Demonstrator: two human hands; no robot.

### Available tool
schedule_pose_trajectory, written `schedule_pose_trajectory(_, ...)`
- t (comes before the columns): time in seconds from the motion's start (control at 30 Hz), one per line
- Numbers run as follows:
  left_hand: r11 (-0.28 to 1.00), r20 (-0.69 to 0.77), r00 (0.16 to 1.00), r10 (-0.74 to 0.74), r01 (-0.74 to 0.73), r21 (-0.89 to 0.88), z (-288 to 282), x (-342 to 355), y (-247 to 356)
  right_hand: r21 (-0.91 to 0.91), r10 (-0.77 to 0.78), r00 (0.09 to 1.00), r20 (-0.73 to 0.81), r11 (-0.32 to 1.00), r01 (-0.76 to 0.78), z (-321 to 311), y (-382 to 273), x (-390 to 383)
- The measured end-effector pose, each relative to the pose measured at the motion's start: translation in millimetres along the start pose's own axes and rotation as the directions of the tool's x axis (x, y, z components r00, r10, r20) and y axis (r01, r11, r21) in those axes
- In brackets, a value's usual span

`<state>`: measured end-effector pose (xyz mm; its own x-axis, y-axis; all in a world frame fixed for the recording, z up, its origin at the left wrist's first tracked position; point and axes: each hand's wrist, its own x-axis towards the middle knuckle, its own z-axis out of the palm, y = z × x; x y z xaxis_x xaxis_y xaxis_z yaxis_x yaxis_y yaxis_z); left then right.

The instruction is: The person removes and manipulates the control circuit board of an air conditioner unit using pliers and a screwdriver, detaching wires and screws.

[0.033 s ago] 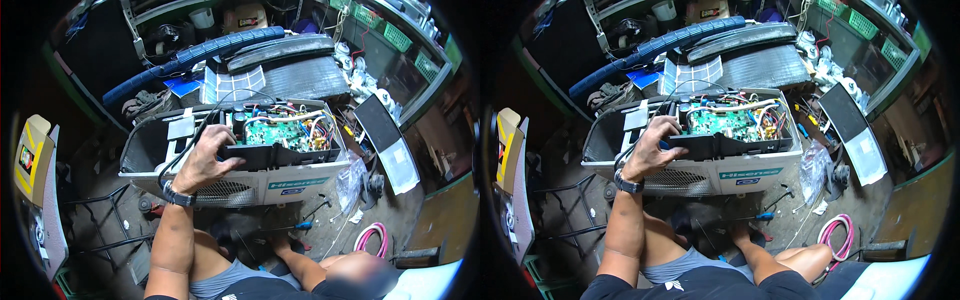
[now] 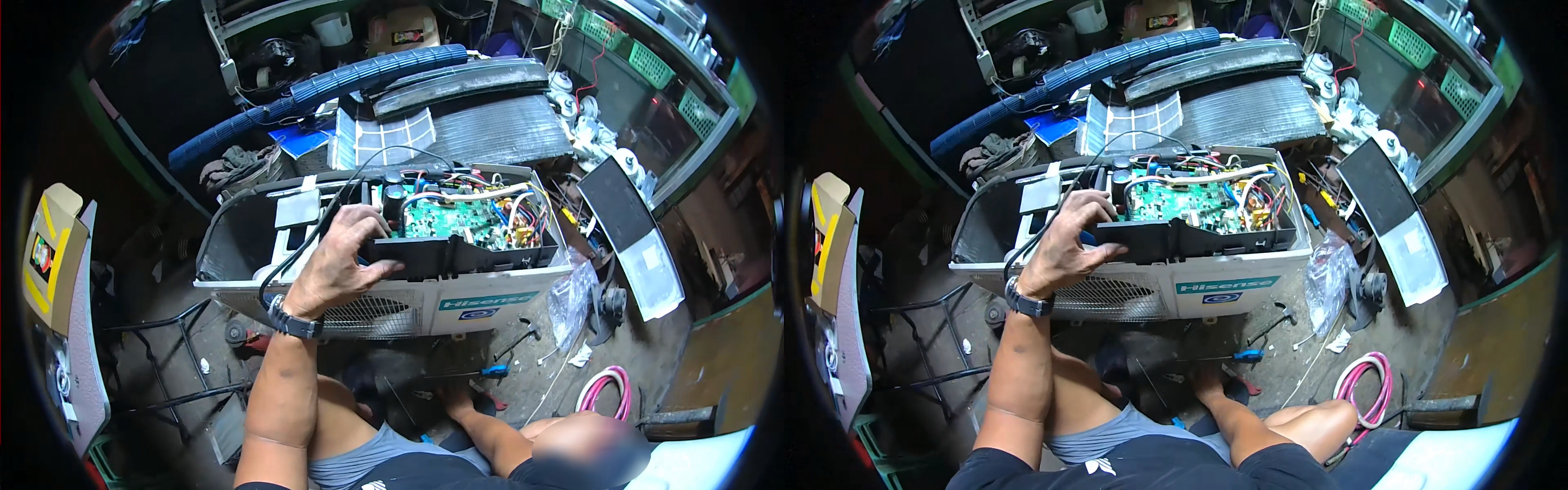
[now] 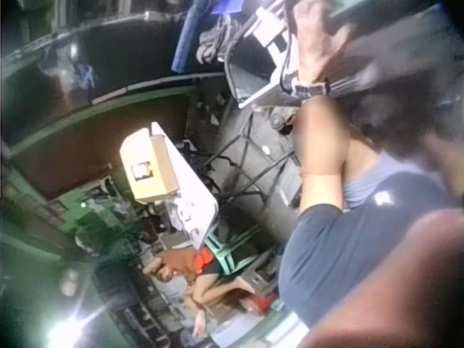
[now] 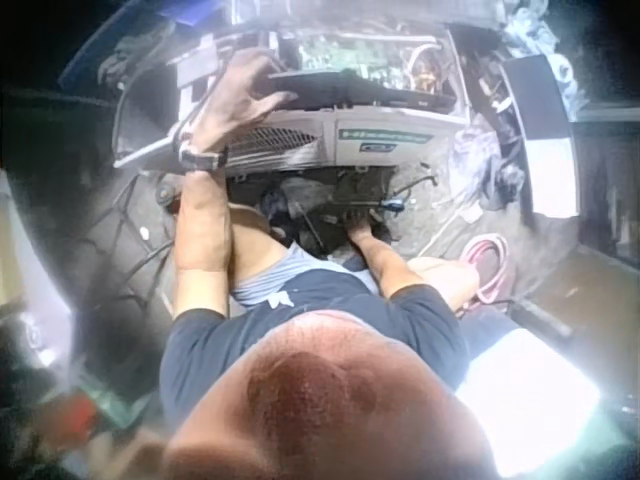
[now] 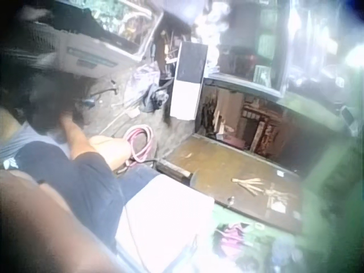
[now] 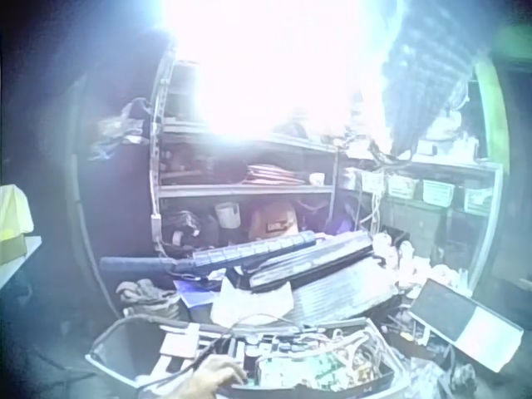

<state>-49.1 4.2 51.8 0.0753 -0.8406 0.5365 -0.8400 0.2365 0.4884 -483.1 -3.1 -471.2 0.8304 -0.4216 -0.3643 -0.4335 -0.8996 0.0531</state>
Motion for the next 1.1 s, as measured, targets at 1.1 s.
schedule_pose_trajectory(1.1,0.916,-0.272,0.962,-0.037,-0.077,-0.393,26.9,-33.7,-36.6,0.163,-0.082,0.993,-0.081,0.982,0.095,-711.9,75.1,-23.6)
